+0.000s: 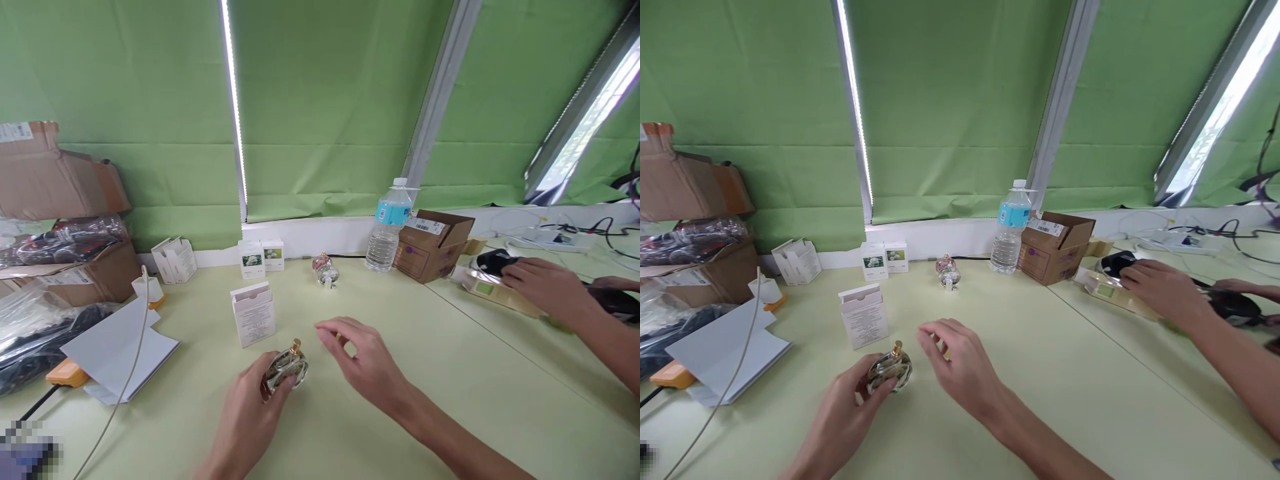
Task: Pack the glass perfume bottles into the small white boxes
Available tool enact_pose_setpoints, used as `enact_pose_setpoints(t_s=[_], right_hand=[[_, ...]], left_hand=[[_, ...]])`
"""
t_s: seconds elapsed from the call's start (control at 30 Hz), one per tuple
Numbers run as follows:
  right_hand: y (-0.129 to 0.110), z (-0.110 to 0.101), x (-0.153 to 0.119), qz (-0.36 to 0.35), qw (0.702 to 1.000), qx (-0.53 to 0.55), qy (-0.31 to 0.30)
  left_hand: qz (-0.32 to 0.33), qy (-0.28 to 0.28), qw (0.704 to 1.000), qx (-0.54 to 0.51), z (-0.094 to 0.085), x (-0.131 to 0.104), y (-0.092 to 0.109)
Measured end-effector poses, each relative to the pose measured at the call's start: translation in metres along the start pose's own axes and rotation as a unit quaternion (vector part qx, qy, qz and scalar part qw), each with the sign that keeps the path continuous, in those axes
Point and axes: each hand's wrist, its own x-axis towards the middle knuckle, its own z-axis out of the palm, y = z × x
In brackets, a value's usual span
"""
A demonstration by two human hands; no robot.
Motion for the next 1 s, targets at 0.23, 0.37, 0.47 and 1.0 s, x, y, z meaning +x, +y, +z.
enact_pose_setpoints(t_s=[0.23, 0.37, 0.47, 1.0], right_hand=[[0.033, -0.017, 0.005, 0.087, 0.981, -0.145, -0.099], [0.045, -0.006, -0.002, 0.100, 0.969, -0.168, -0.150], [0.048, 0.001, -0.001, 0.090, 0.971, -0.160, -0.154], [-0.008, 0.009, -0.006, -0.049, 0.990, 0.121, 0.043]], left_hand=[[-0.055, -0.056, 0.986, -0.148, -0.003, 0.007, 0.002], [-0.046, -0.039, 0.984, -0.170, 0.003, 0.008, -0.008], [-0.033, -0.049, 0.981, -0.187, 0.007, 0.009, -0.012], [-0.013, -0.092, 0.969, -0.230, 0.015, 0.008, 0.001]])
